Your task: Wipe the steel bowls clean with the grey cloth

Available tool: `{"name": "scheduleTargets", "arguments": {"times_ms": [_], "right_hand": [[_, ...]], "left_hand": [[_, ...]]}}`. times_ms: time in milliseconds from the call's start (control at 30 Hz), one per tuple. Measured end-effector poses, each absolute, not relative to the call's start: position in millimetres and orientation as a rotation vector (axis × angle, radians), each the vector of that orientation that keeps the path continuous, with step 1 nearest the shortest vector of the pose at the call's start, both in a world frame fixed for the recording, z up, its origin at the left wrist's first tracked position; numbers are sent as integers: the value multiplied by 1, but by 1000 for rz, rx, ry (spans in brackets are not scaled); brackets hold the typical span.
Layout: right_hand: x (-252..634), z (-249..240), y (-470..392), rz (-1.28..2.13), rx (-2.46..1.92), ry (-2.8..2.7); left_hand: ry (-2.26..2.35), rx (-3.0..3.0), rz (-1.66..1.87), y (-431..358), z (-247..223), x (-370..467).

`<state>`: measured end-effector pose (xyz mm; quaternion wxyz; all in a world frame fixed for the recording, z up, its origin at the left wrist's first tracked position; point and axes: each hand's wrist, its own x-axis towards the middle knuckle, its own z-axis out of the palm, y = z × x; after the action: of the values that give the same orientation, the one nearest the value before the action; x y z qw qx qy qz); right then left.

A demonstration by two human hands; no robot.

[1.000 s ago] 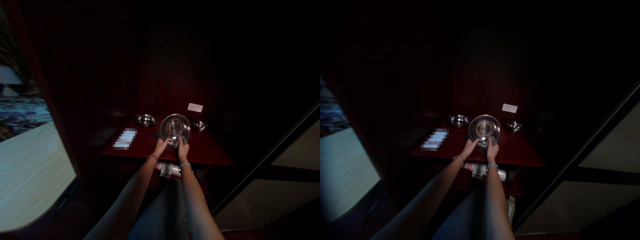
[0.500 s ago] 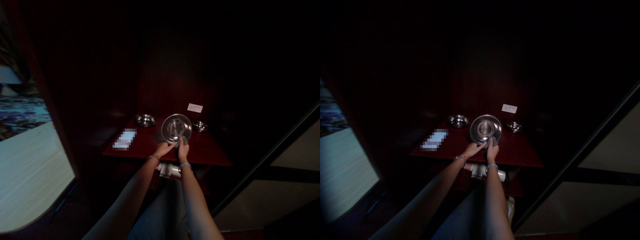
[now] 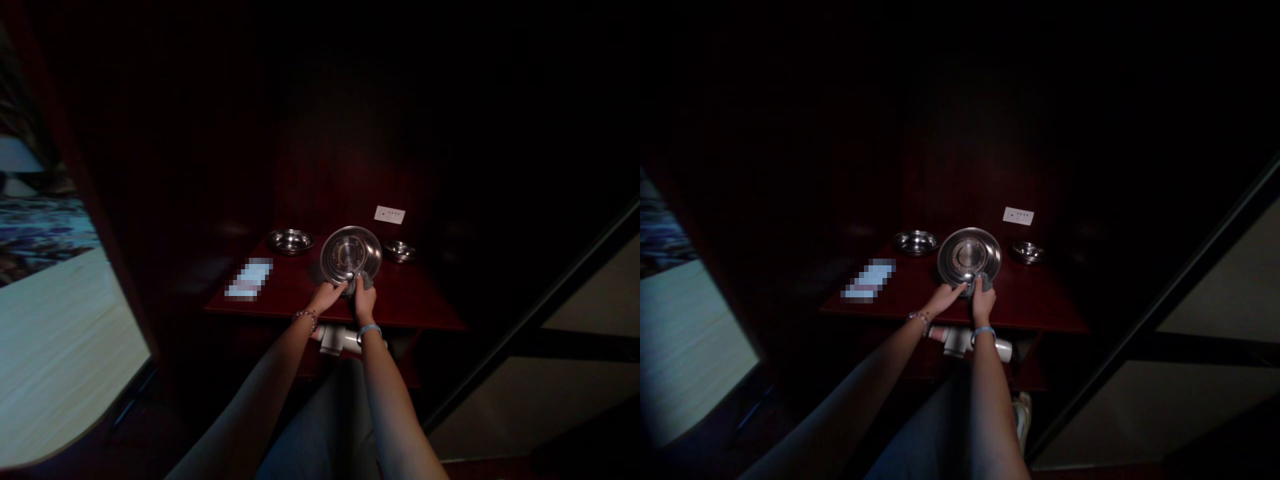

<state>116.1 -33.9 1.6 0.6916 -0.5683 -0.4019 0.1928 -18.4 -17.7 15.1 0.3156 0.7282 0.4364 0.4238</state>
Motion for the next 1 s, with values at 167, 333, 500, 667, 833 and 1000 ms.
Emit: {"name": "scheduleTargets", "arguments": {"times_ms": [167,333,500,667,833,1000], "right_hand": [[114,4,-36,418,-1292,-887],[111,7,-39,416,-1297,-873],[110,10,-42,399,-1321,-901],[108,13,-46,399,-1346,-897],[107,15,-47,383,-1329,-923],[110,11,-43,380,-1308,-895]], "left_hand": [[959,1861,1223,-11,13,-17],[879,1701,1413,-8,13,-14],[899,1481,1590,-10,15,-16],[939,1390,1718,-10,20,-19],[931,1320,1812,-12,24,-23],[920,1332,1852,-16,25,-25]]}}
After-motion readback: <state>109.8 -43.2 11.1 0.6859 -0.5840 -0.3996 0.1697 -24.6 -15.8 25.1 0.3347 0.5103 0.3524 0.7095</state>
